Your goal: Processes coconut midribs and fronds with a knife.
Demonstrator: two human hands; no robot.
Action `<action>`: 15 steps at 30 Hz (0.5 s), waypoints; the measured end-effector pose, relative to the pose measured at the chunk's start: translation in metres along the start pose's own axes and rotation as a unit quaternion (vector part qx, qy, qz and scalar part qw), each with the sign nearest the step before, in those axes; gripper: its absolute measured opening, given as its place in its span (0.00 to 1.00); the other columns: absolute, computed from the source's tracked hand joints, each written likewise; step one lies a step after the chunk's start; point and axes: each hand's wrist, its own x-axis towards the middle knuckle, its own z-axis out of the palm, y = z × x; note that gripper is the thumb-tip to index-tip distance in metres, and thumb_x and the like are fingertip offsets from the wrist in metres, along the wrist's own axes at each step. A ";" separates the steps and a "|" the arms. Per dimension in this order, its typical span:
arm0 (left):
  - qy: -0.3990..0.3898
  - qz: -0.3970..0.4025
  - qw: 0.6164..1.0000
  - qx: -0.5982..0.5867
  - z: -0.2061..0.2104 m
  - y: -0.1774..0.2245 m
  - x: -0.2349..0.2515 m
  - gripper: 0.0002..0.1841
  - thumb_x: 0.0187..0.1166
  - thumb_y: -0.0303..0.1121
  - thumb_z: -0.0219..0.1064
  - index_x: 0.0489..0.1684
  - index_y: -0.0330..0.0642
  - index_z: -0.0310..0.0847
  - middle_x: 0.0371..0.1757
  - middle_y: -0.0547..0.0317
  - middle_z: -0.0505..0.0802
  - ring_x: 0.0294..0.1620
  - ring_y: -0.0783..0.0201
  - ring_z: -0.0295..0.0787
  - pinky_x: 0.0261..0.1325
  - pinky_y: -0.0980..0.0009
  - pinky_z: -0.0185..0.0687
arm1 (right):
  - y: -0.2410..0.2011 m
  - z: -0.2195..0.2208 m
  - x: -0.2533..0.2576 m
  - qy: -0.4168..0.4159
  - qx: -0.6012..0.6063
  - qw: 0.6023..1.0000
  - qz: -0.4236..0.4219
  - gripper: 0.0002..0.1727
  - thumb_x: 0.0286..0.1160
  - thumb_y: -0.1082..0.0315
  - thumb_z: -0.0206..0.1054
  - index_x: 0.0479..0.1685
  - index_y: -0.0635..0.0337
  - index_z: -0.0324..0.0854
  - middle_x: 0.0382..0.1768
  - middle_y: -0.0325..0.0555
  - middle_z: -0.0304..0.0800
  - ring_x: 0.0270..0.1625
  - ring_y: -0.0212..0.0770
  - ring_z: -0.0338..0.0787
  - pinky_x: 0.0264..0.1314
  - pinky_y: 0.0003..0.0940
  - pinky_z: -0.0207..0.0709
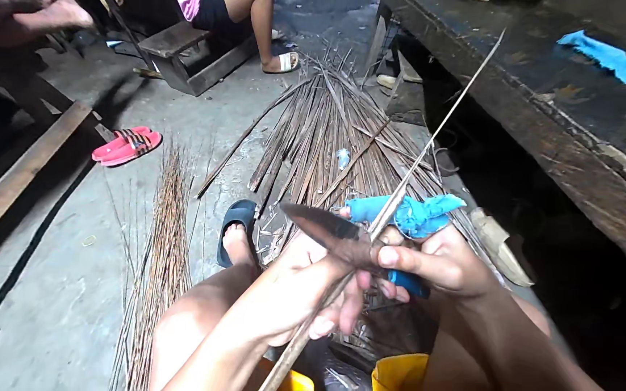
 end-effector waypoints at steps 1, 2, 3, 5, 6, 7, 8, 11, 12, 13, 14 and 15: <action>-0.004 0.002 1.000 0.009 0.000 0.000 0.000 0.16 0.93 0.30 0.45 0.37 0.49 0.80 0.20 0.78 0.85 0.15 0.89 0.76 0.17 0.93 0.70 | 0.000 0.002 0.001 0.005 -0.003 1.000 -0.002 0.02 0.81 0.64 0.69 0.40 0.46 0.83 0.29 0.23 0.93 0.26 0.17 0.89 0.27 0.11 0.83; -0.004 0.005 1.000 0.018 0.001 -0.001 0.001 0.17 0.92 0.29 0.44 0.38 0.49 0.79 0.19 0.78 0.86 0.15 0.89 0.77 0.17 0.93 0.70 | -0.001 0.003 0.003 0.008 -0.006 1.000 -0.003 0.02 0.81 0.65 0.69 0.39 0.47 0.83 0.28 0.24 0.92 0.26 0.17 0.89 0.28 0.11 0.83; -0.002 0.006 1.000 0.022 0.001 -0.001 0.001 0.17 0.92 0.29 0.43 0.37 0.49 0.79 0.19 0.78 0.86 0.15 0.89 0.77 0.18 0.93 0.71 | -0.002 0.004 0.004 0.010 -0.010 1.000 -0.005 0.03 0.81 0.65 0.69 0.38 0.47 0.83 0.28 0.24 0.92 0.26 0.17 0.89 0.28 0.11 0.83; -0.004 0.008 1.000 0.012 -0.001 -0.001 -0.001 0.17 0.92 0.29 0.44 0.38 0.49 0.80 0.19 0.78 0.86 0.16 0.89 0.78 0.18 0.93 0.71 | -0.002 0.004 0.007 0.006 -0.012 1.000 -0.010 0.03 0.80 0.66 0.69 0.39 0.47 0.83 0.28 0.23 0.93 0.26 0.17 0.89 0.28 0.11 0.83; -0.004 0.006 1.000 -0.005 -0.001 -0.001 -0.002 0.17 0.92 0.29 0.45 0.37 0.49 0.81 0.18 0.77 0.86 0.15 0.89 0.78 0.18 0.93 0.71 | -0.001 0.003 0.007 0.001 -0.009 1.000 -0.011 0.02 0.80 0.66 0.69 0.39 0.47 0.83 0.28 0.24 0.92 0.26 0.17 0.89 0.28 0.12 0.83; -0.005 0.000 1.000 -0.025 -0.002 -0.001 -0.002 0.17 0.91 0.29 0.45 0.37 0.49 0.82 0.17 0.77 0.85 0.14 0.89 0.77 0.17 0.93 0.70 | -0.001 0.001 0.007 -0.006 -0.003 1.000 -0.008 0.02 0.81 0.65 0.69 0.39 0.47 0.83 0.28 0.24 0.92 0.26 0.18 0.89 0.28 0.12 0.83; -0.013 -0.006 0.999 -0.046 -0.003 -0.001 -0.003 0.17 0.90 0.30 0.45 0.37 0.49 0.82 0.17 0.77 0.85 0.14 0.89 0.77 0.16 0.93 0.68 | 0.000 0.000 0.006 -0.012 0.001 1.000 -0.005 0.02 0.81 0.65 0.69 0.40 0.47 0.84 0.28 0.24 0.92 0.26 0.18 0.89 0.28 0.12 0.83; -0.032 -0.019 0.996 -0.081 -0.007 0.000 -0.003 0.19 0.89 0.30 0.44 0.36 0.49 0.83 0.15 0.77 0.84 0.13 0.88 0.76 0.15 0.92 0.68 | 0.001 -0.005 0.002 -0.019 0.014 1.000 0.005 0.02 0.82 0.65 0.67 0.41 0.47 0.84 0.29 0.24 0.92 0.26 0.17 0.89 0.28 0.11 0.82; -0.035 -0.021 0.996 -0.082 -0.007 0.000 -0.003 0.19 0.89 0.30 0.43 0.36 0.49 0.82 0.15 0.78 0.83 0.13 0.88 0.76 0.15 0.93 0.67 | 0.001 -0.006 0.001 -0.017 0.017 1.000 0.006 0.02 0.82 0.66 0.67 0.40 0.47 0.84 0.29 0.24 0.92 0.26 0.18 0.89 0.28 0.11 0.82; -0.033 -0.021 0.996 -0.081 -0.006 -0.001 -0.002 0.19 0.89 0.30 0.42 0.35 0.49 0.82 0.15 0.78 0.83 0.13 0.89 0.75 0.15 0.93 0.67 | 0.001 -0.006 0.000 -0.015 0.020 1.000 0.006 0.02 0.82 0.66 0.67 0.41 0.47 0.84 0.29 0.24 0.92 0.26 0.18 0.89 0.27 0.12 0.82; -0.029 -0.019 0.997 -0.074 -0.004 -0.002 -0.001 0.19 0.90 0.30 0.42 0.36 0.49 0.82 0.15 0.78 0.82 0.12 0.89 0.74 0.15 0.93 0.66 | 0.000 -0.006 -0.001 -0.013 0.020 1.000 0.005 0.02 0.82 0.66 0.67 0.41 0.48 0.83 0.29 0.24 0.92 0.26 0.18 0.89 0.28 0.12 0.83; -0.025 -0.015 0.998 -0.062 -0.002 -0.003 0.000 0.19 0.90 0.29 0.42 0.36 0.49 0.81 0.15 0.79 0.82 0.13 0.89 0.74 0.15 0.93 0.66 | -0.001 -0.005 -0.001 -0.010 0.018 1.000 0.001 0.02 0.82 0.66 0.67 0.42 0.47 0.83 0.29 0.24 0.92 0.27 0.18 0.89 0.28 0.12 0.83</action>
